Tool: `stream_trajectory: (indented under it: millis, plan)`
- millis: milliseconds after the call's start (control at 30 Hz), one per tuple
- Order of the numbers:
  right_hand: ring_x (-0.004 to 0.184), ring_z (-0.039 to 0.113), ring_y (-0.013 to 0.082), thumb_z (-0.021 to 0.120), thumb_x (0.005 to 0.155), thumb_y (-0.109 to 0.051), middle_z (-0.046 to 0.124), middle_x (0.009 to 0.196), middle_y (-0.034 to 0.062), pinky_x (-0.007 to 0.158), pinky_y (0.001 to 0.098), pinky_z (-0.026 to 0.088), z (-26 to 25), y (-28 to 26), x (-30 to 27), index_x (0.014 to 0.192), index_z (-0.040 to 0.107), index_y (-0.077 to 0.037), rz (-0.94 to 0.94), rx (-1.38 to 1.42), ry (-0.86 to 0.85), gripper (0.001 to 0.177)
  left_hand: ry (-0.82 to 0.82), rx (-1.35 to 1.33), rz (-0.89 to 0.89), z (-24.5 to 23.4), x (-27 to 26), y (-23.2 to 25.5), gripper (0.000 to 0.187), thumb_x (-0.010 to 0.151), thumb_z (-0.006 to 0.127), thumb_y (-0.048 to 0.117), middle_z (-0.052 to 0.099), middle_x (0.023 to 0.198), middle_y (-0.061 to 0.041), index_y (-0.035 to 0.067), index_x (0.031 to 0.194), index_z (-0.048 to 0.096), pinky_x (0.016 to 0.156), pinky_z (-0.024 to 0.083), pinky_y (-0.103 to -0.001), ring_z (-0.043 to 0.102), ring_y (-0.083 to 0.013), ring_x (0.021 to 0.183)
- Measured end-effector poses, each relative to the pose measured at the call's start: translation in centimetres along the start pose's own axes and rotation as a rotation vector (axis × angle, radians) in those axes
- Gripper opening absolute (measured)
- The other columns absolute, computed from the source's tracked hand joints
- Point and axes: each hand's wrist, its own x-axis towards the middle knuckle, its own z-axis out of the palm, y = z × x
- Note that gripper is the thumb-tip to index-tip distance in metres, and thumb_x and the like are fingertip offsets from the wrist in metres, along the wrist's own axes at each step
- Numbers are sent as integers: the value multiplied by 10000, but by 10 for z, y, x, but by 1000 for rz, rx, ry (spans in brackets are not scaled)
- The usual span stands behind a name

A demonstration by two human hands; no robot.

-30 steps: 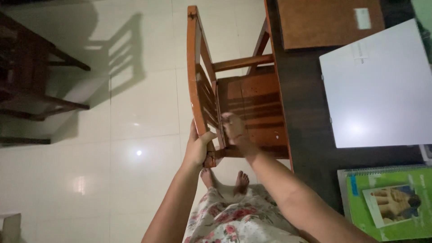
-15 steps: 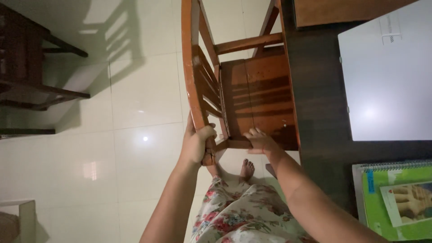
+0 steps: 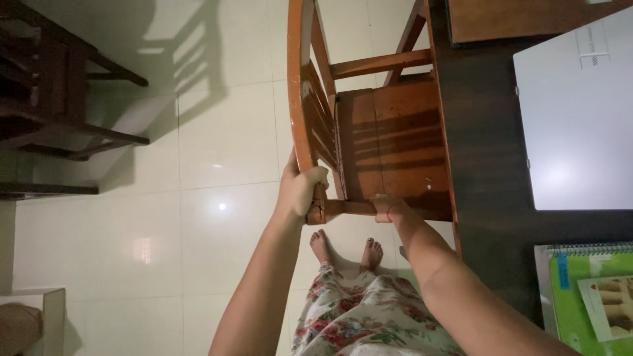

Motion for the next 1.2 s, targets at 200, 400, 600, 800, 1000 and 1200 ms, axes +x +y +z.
stream_trajectory:
  millis: [200,400,600,800,1000,1200]
  plan:
    - [1328,572,308,651,819,-184,612,1424,94,1098,392,483,-31,-36,-23,1323,669,-152,162,-7,-10,505,20,18,-31,-14,12,5,668,728,571,-4,596,733,-111,51,1393,548,456,427,-306,559,-167,548]
    - [1385,471,327,647,828,-188,523,1465,123,1142,396,408,-24,-37,-33,1462,518,-183,140,-14,44,647,-11,-1,-18,-19,-3,4,659,725,570,14,621,825,-93,50,1382,542,505,451,-303,578,-163,613]
    - [1368,503,325,625,868,-141,527,1484,106,1129,408,442,-3,-12,-68,1412,566,-128,227,-98,29,547,-30,-23,-13,-26,-6,-22,736,736,590,48,636,906,-111,41,1460,462,588,486,-331,584,-178,694]
    - [1435,417,325,600,880,23,433,1549,94,1162,395,418,3,23,-105,1406,588,-136,511,51,-23,549,7,-68,-73,-27,-19,-29,664,739,618,64,616,1033,-126,57,1385,468,684,520,-332,604,-156,814]
    - [1468,305,345,591,896,20,361,1575,30,1196,449,342,-8,10,-117,1486,496,-209,580,169,-2,640,73,-72,-98,-22,-26,-31,569,717,642,81,635,1054,-86,7,1270,529,693,534,-346,613,-181,762]
    - [1421,374,359,624,861,23,415,1532,88,1165,428,392,23,32,-105,1450,552,-196,501,78,82,633,101,-97,-115,-24,-34,-54,572,754,646,95,616,999,-161,-15,1302,526,682,511,-358,585,-197,747]
